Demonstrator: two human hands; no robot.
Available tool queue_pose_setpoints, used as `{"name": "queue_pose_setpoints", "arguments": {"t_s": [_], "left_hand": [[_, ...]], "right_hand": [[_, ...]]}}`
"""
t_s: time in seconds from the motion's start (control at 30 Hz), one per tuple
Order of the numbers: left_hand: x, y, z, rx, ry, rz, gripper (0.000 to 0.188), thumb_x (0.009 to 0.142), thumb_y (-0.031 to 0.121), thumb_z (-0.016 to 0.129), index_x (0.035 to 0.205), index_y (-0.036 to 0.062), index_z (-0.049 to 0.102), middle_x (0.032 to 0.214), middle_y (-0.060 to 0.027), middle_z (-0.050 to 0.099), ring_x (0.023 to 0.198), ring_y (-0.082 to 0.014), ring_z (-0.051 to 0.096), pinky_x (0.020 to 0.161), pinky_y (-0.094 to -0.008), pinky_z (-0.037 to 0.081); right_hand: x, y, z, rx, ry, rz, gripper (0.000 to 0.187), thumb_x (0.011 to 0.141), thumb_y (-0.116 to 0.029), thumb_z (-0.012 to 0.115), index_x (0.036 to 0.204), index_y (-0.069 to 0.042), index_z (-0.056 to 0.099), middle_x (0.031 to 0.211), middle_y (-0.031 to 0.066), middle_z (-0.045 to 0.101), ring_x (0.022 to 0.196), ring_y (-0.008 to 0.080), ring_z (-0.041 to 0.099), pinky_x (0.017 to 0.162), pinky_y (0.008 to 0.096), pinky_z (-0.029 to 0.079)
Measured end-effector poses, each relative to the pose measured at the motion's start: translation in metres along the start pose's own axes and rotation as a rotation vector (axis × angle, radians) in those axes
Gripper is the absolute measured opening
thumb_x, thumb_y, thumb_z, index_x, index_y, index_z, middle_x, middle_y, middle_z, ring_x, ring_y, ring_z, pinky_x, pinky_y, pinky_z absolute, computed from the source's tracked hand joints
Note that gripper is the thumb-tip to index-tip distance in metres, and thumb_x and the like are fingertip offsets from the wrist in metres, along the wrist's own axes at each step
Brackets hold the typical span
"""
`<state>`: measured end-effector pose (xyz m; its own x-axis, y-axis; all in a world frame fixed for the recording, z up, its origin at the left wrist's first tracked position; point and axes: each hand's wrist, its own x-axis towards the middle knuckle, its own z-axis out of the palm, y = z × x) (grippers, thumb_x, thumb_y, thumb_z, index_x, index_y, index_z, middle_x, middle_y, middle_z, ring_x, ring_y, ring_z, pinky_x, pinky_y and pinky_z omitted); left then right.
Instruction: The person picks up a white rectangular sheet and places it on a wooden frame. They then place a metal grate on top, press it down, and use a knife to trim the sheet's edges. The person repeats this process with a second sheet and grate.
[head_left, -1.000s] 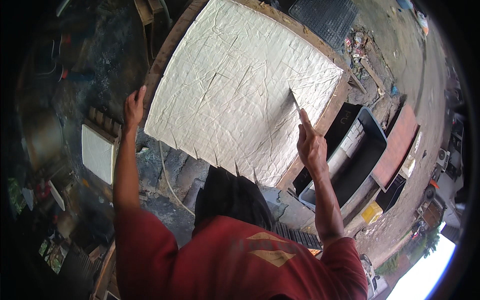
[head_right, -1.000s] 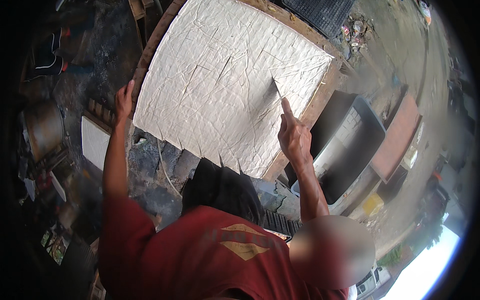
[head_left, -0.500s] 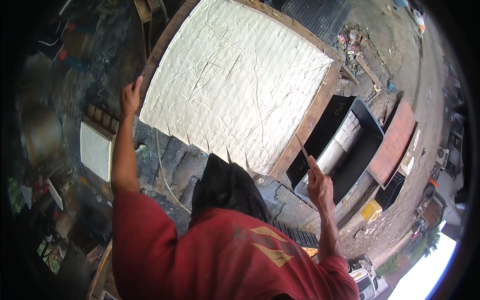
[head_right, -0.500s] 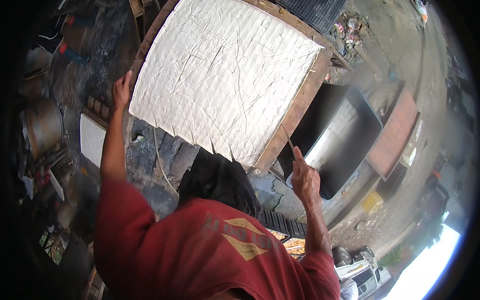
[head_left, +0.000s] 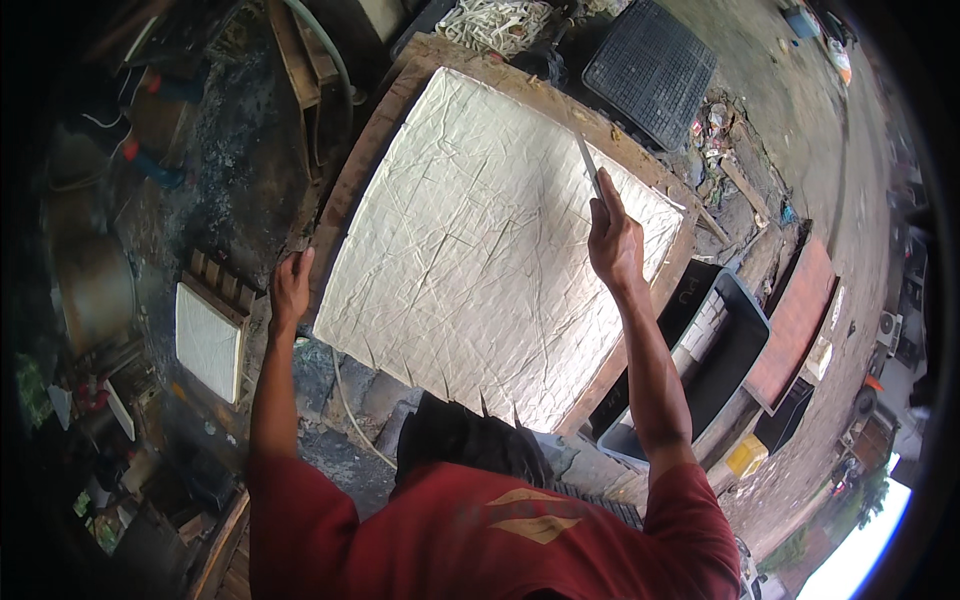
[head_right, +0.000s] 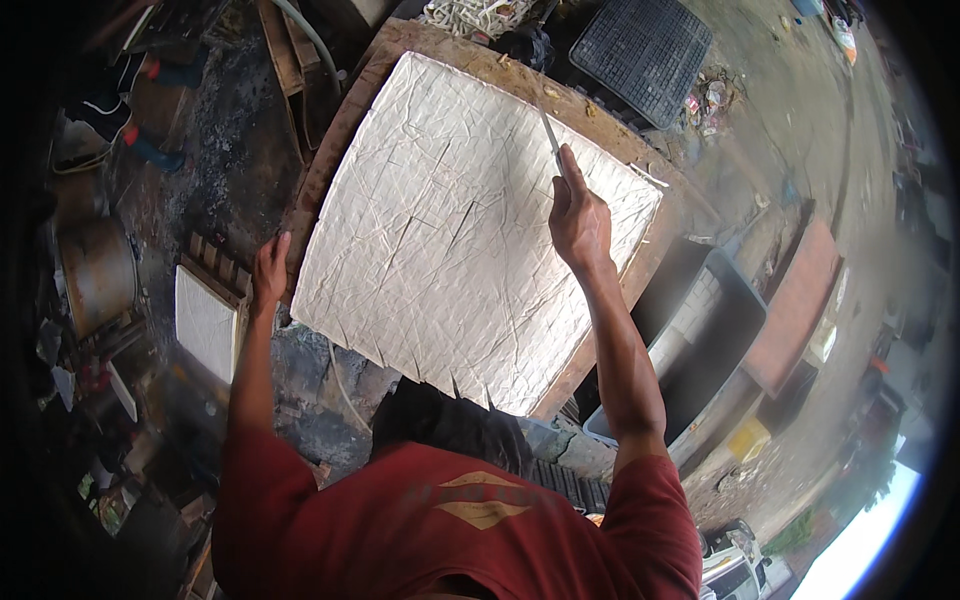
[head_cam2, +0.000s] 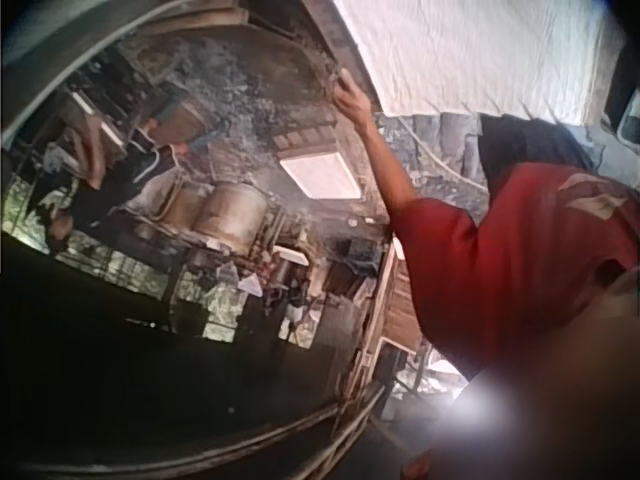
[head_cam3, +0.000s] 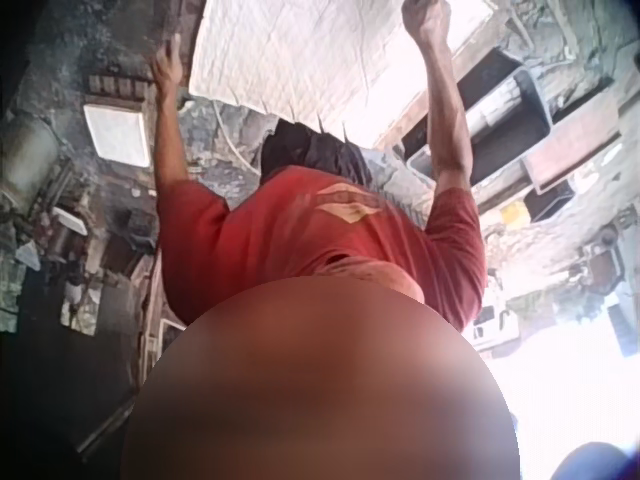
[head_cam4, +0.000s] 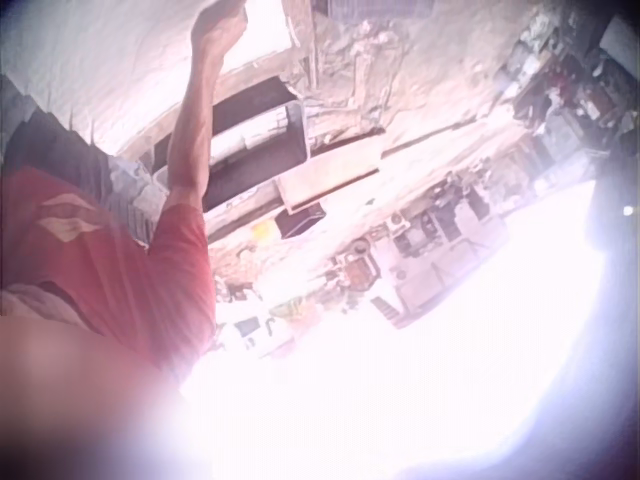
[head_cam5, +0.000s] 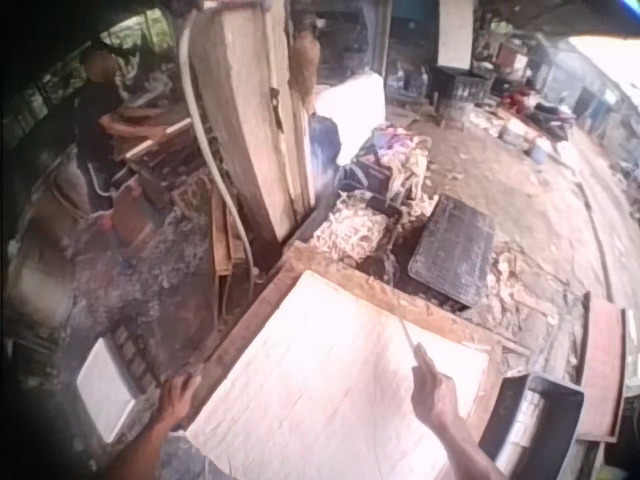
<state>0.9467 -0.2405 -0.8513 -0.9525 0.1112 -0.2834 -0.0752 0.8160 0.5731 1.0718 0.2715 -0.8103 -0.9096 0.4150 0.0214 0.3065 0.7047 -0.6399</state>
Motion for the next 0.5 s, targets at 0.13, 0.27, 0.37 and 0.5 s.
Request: {"name": "queue_pose_setpoints", "arguments": {"t_s": [0.13,0.27,0.37,0.5], "left_hand": [[0.003,0.003,-0.002,-0.005,-0.001,0.009,0.054,0.105,0.049,0.055,0.102,-0.0038,0.069,0.093,-0.0277,0.067,0.088,-0.0460,0.063,0.080,-0.0473,0.047],[0.004,0.003,-0.001,-0.004,0.016,-0.003,0.053,0.106,0.048,0.054,0.103,-0.0038,0.069,0.094,-0.0281,0.067,0.088,-0.0456,0.064,0.080,-0.0471,0.047],[0.006,-0.001,0.002,-0.045,0.003,0.027,0.054,0.106,0.048,0.054,0.104,-0.0046,0.069,0.095,-0.0292,0.067,0.089,-0.0462,0.064,0.081,-0.0470,0.047],[0.006,-0.009,0.005,0.008,-0.016,0.013,0.058,0.106,0.049,0.053,0.110,-0.0058,0.070,0.102,-0.0310,0.069,0.098,-0.0475,0.065,0.086,-0.0478,0.048]], "right_hand": [[0.040,0.001,0.018,-0.204,-0.052,-0.071,0.047,0.104,-0.015,0.058,0.151,-0.014,0.052,0.087,0.0270,0.073,0.076,0.0446,0.073,0.065,0.0514,0.057],[0.009,0.009,0.005,-0.129,-0.024,-0.161,0.050,0.103,-0.013,0.059,0.152,-0.013,0.049,0.078,0.0253,0.070,0.069,0.0444,0.070,0.060,0.0511,0.054],[-0.048,0.015,-0.024,-0.133,-0.100,-0.042,0.050,0.103,-0.013,0.059,0.152,-0.014,0.050,0.088,0.0245,0.074,0.074,0.0436,0.072,0.065,0.0506,0.057],[-0.100,0.019,-0.048,-0.208,-0.142,0.060,0.051,0.103,-0.014,0.059,0.154,-0.015,0.049,0.093,0.0239,0.075,0.077,0.0426,0.073,0.071,0.0510,0.058]]}}
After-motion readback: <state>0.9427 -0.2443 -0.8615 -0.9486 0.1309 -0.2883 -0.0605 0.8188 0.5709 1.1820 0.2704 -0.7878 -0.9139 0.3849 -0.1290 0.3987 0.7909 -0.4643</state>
